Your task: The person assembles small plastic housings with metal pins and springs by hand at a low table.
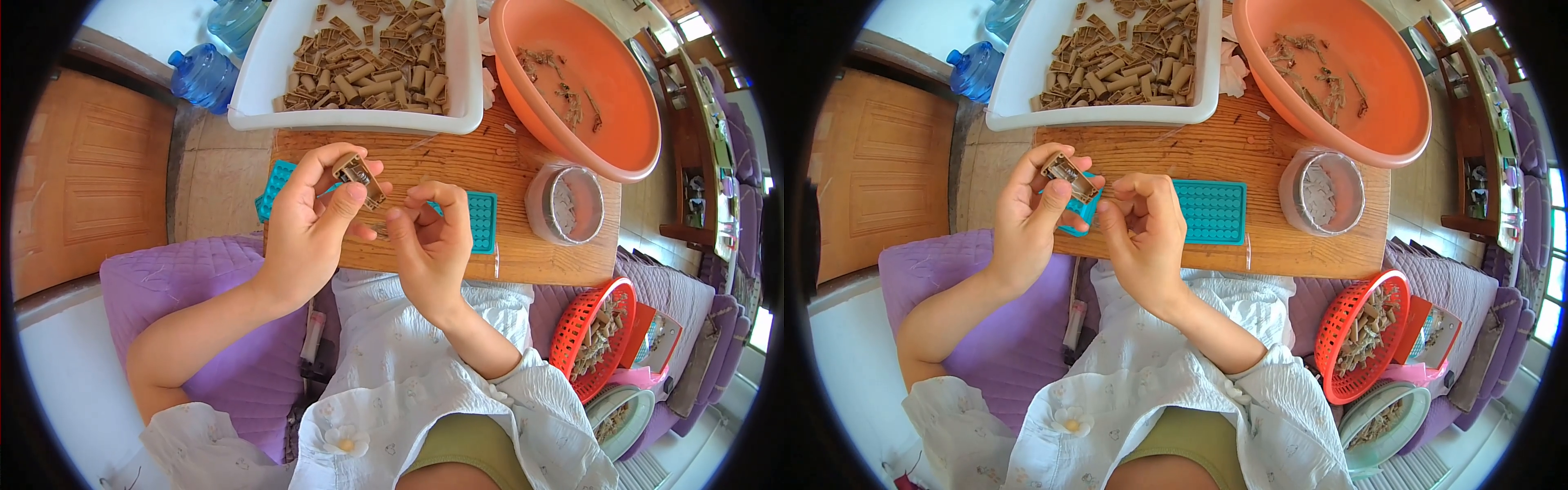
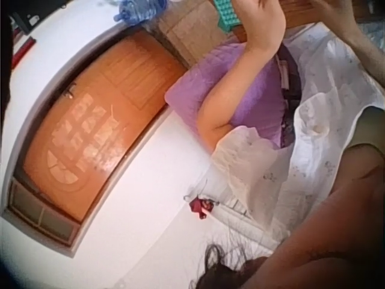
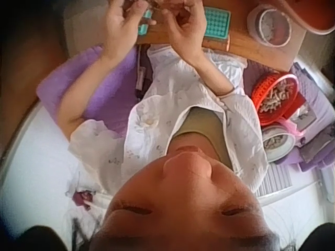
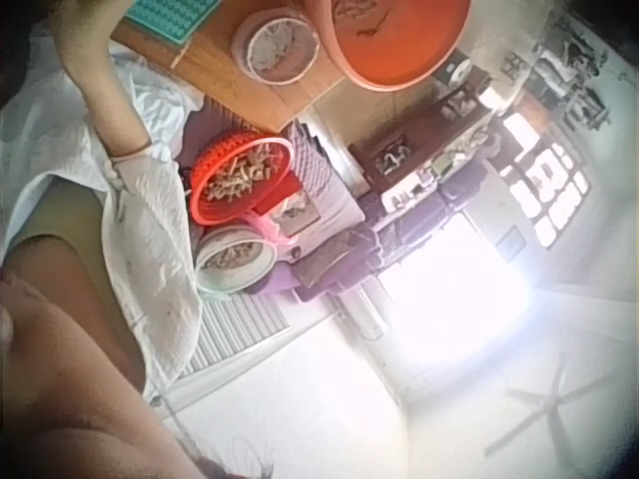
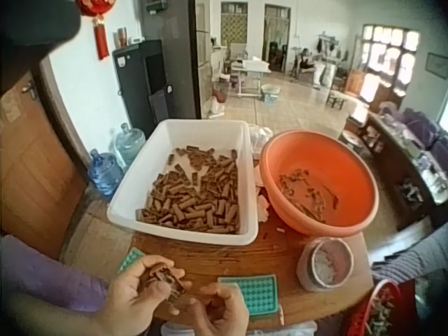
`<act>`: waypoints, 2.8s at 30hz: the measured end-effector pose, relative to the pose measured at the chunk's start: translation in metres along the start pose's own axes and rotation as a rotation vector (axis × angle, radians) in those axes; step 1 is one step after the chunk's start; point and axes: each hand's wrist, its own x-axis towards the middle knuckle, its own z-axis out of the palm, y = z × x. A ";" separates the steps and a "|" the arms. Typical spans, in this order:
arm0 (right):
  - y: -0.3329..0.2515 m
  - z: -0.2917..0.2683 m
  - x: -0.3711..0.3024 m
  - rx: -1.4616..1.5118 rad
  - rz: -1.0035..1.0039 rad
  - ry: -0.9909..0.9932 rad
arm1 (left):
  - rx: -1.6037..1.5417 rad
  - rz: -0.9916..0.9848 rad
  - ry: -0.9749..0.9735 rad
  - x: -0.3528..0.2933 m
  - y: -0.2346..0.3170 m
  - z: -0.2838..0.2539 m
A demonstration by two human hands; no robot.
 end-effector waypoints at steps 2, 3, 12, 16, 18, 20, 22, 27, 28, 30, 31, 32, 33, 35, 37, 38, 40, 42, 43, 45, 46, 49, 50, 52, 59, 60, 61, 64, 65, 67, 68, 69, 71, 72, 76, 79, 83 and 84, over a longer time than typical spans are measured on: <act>0.001 -0.001 0.000 -0.023 -0.010 0.007 | 0.020 0.007 -0.005 0.000 0.000 0.000; 0.002 -0.001 0.000 -0.044 -0.022 0.014 | 0.031 0.002 -0.002 -0.001 0.000 0.000; 0.001 0.007 0.001 0.164 0.210 -0.067 | -0.100 -0.058 0.046 -0.002 -0.001 0.001; -0.006 0.004 0.006 0.249 0.359 -0.125 | -0.509 -0.276 0.068 0.002 -0.004 -0.002; 0.002 -0.001 0.009 0.206 0.298 -0.143 | -0.549 -0.319 0.048 0.004 -0.005 -0.003; 0.008 -0.007 0.011 0.203 0.282 -0.156 | -0.591 -0.365 0.029 0.005 -0.006 -0.003; 0.008 -0.011 0.011 0.200 0.266 -0.170 | -0.518 -0.316 -0.025 0.006 -0.004 -0.002; -0.002 -0.012 0.010 0.314 0.250 -0.172 | -0.233 -0.228 -0.024 0.004 -0.005 0.000; -0.001 -0.010 0.010 0.315 0.251 -0.171 | -0.183 -0.175 -0.043 0.003 -0.006 0.000; 0.001 -0.007 0.011 0.252 0.249 -0.129 | -0.103 -0.151 -0.066 0.001 -0.009 0.000; 0.004 -0.007 0.010 0.253 0.251 -0.129 | -0.023 -0.124 -0.086 -0.001 -0.009 0.000; 0.008 -0.007 0.010 0.175 0.212 -0.134 | -0.023 -0.126 -0.085 -0.004 -0.009 0.002; 0.010 -0.008 0.010 0.097 0.173 -0.139 | 0.058 -0.118 -0.094 -0.007 -0.008 0.005; 0.009 -0.008 0.010 0.037 0.170 -0.147 | 0.136 -0.115 -0.099 -0.009 -0.009 0.006; 0.008 -0.012 0.013 -0.024 0.167 -0.156 | 0.237 -0.121 -0.120 -0.009 -0.010 0.006; 0.008 -0.017 0.017 -0.064 0.204 -0.264 | 0.235 -0.125 -0.118 -0.009 -0.010 0.006; 0.009 -0.033 0.025 -0.106 0.243 -0.373 | 0.071 -0.201 -0.141 -0.006 -0.008 0.005; 0.010 -0.055 0.034 0.145 0.521 -0.627 | 0.017 -0.285 -0.175 -0.005 -0.009 0.003; 0.010 -0.064 0.035 0.121 0.502 -0.578 | -0.036 -0.367 -0.217 -0.004 -0.008 0.002; 0.020 -0.080 0.037 -0.247 0.428 -0.460 | -0.030 -0.427 -0.187 -0.001 -0.007 0.001; 0.025 -0.084 0.034 -0.248 0.429 -0.463 | -0.020 -0.483 -0.154 -0.001 -0.007 0.000; 0.042 -0.088 0.021 -0.733 0.215 -0.413 | -0.074 -0.506 -0.101 -0.001 -0.007 0.000; 0.046 -0.086 0.013 -0.747 0.118 -0.422 | -0.074 -0.507 -0.101 0.000 -0.008 -0.001; 0.057 -0.082 -0.001 -0.845 -0.098 -0.437 | -0.066 -0.489 -0.143 0.000 -0.010 -0.001; 0.078 -0.080 -0.019 -1.045 -0.268 -0.594 | -0.053 -0.533 -0.166 -0.002 -0.010 0.002; 0.075 -0.079 -0.018 -1.045 -0.270 -0.591 | -0.074 -0.529 -0.170 -0.002 -0.010 0.002; 0.068 -0.076 -0.015 -0.948 -0.226 -0.543 | -0.097 -0.525 -0.172 -0.002 -0.011 0.002; 0.033 -0.061 -0.007 -0.669 -0.098 -0.344 | -0.095 -0.511 -0.171 -0.003 -0.008 0.002; 0.021 -0.056 -0.005 -0.487 -0.013 -0.189 | -0.094 -0.510 -0.176 -0.004 -0.008 0.002; 0.011 -0.048 -0.004 -0.404 -0.132 -0.088 | -0.018 -0.456 -0.215 -0.003 -0.012 0.001; 0.007 -0.044 -0.003 -0.317 -0.249 0.008 | -0.017 -0.454 -0.218 -0.003 -0.013 0.001; 0.002 -0.041 -0.002 -0.318 -0.251 0.011 | -0.030 -0.431 -0.211 -0.004 -0.015 0.001; -0.005 -0.034 0.000 -0.458 -0.399 -0.058 | -0.040 -0.407 -0.205 -0.005 -0.014 0.002; 0.001 -0.030 0.005 -0.479 -0.509 -0.057 | -0.013 -0.391 -0.215 -0.004 -0.012 0.003; 0.002 -0.032 0.007 -0.571 -0.599 -0.148 | 0.001 -0.418 -0.208 -0.003 -0.013 0.002; 0.000 -0.044 0.008 -0.449 -0.423 -0.282 | -0.068 -0.482 -0.178 -0.004 -0.010 0.003; 0.014 -0.081 0.012 -0.626 -0.292 -0.365 | -0.064 -0.476 -0.211 -0.007 -0.011 0.002; 0.017 -0.088 0.013 -0.879 -0.264 -0.464 | 0.003 -0.462 -0.316 -0.009 -0.014 0.001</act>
